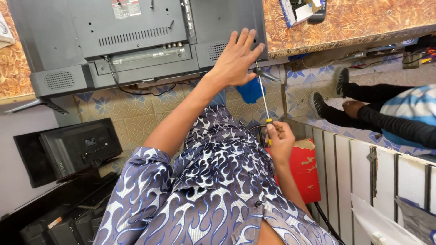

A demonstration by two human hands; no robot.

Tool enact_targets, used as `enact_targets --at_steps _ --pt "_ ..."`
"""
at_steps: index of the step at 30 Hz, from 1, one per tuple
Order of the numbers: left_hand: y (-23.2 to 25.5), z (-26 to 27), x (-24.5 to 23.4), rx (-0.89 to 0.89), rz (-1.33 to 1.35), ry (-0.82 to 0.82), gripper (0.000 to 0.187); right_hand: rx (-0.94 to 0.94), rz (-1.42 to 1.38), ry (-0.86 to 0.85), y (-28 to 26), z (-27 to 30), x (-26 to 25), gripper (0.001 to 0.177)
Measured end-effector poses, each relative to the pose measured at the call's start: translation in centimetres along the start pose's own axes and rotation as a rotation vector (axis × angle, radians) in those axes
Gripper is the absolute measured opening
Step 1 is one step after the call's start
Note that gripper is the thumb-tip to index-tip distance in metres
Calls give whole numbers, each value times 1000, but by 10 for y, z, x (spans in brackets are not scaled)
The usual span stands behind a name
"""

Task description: Using a manual screwdriver to fasten or unfasten screws on the back panel of a television, likely to attach or remove a stand.

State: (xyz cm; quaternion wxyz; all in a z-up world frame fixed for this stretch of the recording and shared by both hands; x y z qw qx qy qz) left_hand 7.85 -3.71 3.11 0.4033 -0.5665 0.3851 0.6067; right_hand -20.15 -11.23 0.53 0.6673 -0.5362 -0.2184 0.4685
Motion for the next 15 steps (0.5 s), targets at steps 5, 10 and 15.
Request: enact_targets --at_steps 5,10,15 --pt "1 0 -2 11 8 5 88 446 -1032 -551 75 -25 -10 29" --pt "-3 -2 4 12 22 -11 89 370 -1105 -712 55 -25 -4 25" --pt "-4 0 -2 23 52 7 88 106 116 -78 -18 -1 -6 23"
Point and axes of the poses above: each hand's wrist, its own z-axis away from the middle knuckle, its own x-axis out of the palm, y = z × x, the point moved 4 cm from there along -z, towards the middle knuckle, and after that the axes turned 9 degrees about -y, right-handed, at the moved point
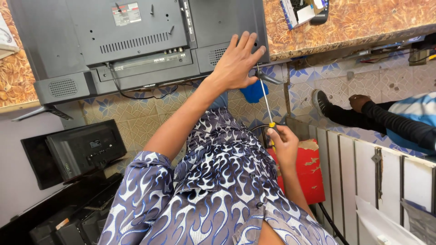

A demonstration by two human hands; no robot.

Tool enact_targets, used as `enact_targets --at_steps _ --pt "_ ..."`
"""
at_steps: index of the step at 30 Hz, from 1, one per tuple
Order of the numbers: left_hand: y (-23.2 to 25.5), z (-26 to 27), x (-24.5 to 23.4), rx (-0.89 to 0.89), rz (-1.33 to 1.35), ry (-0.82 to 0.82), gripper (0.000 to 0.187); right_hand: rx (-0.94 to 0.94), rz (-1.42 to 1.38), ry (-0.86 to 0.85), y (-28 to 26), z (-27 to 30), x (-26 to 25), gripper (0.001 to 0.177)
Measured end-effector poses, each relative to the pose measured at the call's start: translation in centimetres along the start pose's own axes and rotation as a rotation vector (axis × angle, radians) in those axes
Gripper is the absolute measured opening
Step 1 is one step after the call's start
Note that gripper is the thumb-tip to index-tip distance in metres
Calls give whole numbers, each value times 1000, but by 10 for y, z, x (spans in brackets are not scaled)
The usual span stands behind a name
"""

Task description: Using a manual screwdriver to fasten or unfasten screws on the back panel of a television, likely to attach or remove a stand.

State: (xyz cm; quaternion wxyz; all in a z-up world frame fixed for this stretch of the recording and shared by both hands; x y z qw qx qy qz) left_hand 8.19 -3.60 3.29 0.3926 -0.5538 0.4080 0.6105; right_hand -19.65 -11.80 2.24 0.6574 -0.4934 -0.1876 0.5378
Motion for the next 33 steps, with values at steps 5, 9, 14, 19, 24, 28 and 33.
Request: enact_targets --at_steps 5,9,14,19,24,28,33 --pt "1 -1 3 10 -9 -27 87 -325 302 143 -3 4 3 31" --pt "2 -2 2 7 -15 -36 86 249 -449 -279 26 -13 -9 42" --pt "1 0 4 0 47 -58 85 363 -1248 -700 68 -29 -1 36" --pt "0 0 9 -6 51 -38 86 174 -566 -313 21 -11 6 28" --pt "1 0 3 -14 64 -61 85 -403 359 189 8 4 6 36" --pt "1 1 4 4 20 -33 84 -98 -61 111 16 -4 5 27" --pt "2 1 0 7 15 0 84 287 -1157 -528 93 -37 4 33"
Point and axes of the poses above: each hand's wrist, its own z-axis away from the middle knuckle, its own x-axis out of the palm, y = z × x, the point moved 4 cm from there along -z, towards the middle knuckle, and after that the axes turned 9 degrees about -y, right-handed, at the moved point
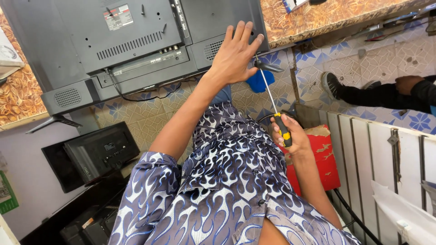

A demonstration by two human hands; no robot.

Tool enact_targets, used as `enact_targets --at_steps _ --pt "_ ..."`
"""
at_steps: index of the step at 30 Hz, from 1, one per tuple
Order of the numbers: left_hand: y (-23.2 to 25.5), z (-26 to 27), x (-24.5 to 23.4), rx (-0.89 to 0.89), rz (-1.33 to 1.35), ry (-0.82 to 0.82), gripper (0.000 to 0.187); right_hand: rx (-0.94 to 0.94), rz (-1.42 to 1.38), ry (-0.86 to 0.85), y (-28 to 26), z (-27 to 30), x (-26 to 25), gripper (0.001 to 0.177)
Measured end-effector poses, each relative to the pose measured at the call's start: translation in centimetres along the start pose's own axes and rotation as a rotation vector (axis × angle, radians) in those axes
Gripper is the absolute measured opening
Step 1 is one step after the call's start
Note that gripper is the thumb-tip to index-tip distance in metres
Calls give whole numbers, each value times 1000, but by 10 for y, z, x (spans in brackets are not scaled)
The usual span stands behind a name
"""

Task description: Using a manual screwdriver to fasten or unfasten screws on the back panel of a television, likely to attach or remove a stand.

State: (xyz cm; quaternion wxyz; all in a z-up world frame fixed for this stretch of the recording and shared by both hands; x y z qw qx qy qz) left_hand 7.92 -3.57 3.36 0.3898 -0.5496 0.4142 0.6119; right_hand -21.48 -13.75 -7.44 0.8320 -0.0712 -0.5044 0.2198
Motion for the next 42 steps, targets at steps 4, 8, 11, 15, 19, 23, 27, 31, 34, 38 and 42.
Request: enact_targets --at_steps 4,8,11,15,19,23,27,31,34,38,42 --pt "-1 -1 1 -3 19 -10 84 -33 5 -61 -10 5 45 28" --pt "-2 -1 0 -4 -8 8 85 -180 686 234 -14 13 84 19" --pt "-1 -1 0 3 -35 -1 86 -455 1282 442 -10 20 91 28" --pt "-1 0 0 11 -65 -7 86 -619 1619 475 -10 21 108 48" --pt "-1 0 2 5 -35 -34 87 -339 1038 394 -20 16 84 31" --pt "0 -1 2 7 -46 -33 86 83 119 49 -9 8 36 45" --pt "-1 -1 4 3 -28 -15 87 64 82 -7 -14 7 34 41" --pt "0 0 5 -2 -12 -36 87 -40 390 113 -28 10 56 25" --pt "-3 0 1 0 4 -12 85 -109 602 199 -37 13 72 21" --pt "-3 2 -5 36 37 33 73 -98 594 183 -32 13 71 20" --pt "-3 4 -9 34 43 55 69 -44 399 83 -23 13 68 21"
Point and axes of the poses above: each hand's wrist, its own z-axis away from the middle knuckle, its own x-axis out of the palm, y = z × x, the point moved 4 cm from there along -z, towards the middle knuckle, and after that the axes turned 9 degrees about -y, right-handed, at the moved point
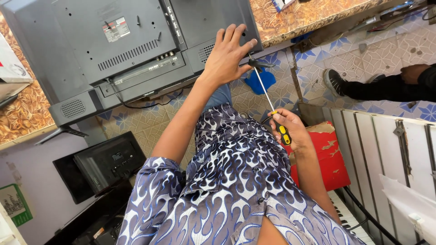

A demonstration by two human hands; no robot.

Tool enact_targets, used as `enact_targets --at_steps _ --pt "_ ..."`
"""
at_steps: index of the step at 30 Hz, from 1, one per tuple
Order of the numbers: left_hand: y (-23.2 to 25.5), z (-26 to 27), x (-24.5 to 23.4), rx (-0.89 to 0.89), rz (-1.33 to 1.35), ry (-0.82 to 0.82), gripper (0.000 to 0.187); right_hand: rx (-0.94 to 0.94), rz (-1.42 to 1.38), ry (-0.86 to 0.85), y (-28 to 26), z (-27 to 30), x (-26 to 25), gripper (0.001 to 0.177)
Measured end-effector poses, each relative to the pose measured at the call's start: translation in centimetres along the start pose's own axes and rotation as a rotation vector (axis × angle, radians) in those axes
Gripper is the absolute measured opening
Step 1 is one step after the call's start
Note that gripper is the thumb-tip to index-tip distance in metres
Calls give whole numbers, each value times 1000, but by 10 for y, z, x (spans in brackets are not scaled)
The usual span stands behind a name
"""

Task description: Using a manual screwdriver to fasten or unfasten screws on the back panel of a television, likely to attach or remove a stand.

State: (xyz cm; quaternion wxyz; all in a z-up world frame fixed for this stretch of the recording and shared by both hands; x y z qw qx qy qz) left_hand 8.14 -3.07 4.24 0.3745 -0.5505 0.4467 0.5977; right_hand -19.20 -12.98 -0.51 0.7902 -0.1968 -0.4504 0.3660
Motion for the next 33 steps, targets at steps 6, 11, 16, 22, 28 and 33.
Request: enact_targets --at_steps 6,11,16,22,28,33 --pt "1 -2 3 -8 -2 26 68 0 -145 -93 0 0 -6 22" --pt "3 -1 -3 -33 -5 28 69 -63 249 109 -19 11 11 21" --pt "3 -1 -6 -19 10 30 69 -21 -8 -29 5 0 -12 29" --pt "2 -1 -7 -17 22 28 67 66 -697 -466 22 -11 -17 28" --pt "5 0 -8 -7 -18 40 65 -38 264 -27 -22 5 9 26" --pt "5 -2 -9 -1 12 41 66 -325 1385 394 -19 16 22 36"
Point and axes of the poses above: each hand's wrist, its own z-axis away from the middle knuckle, its own x-axis out of the palm, y = z × x, the point moved 4 cm from there along -z, towards the middle knuckle, and after that the axes turned 9 degrees about -y, right-handed, at the moved point
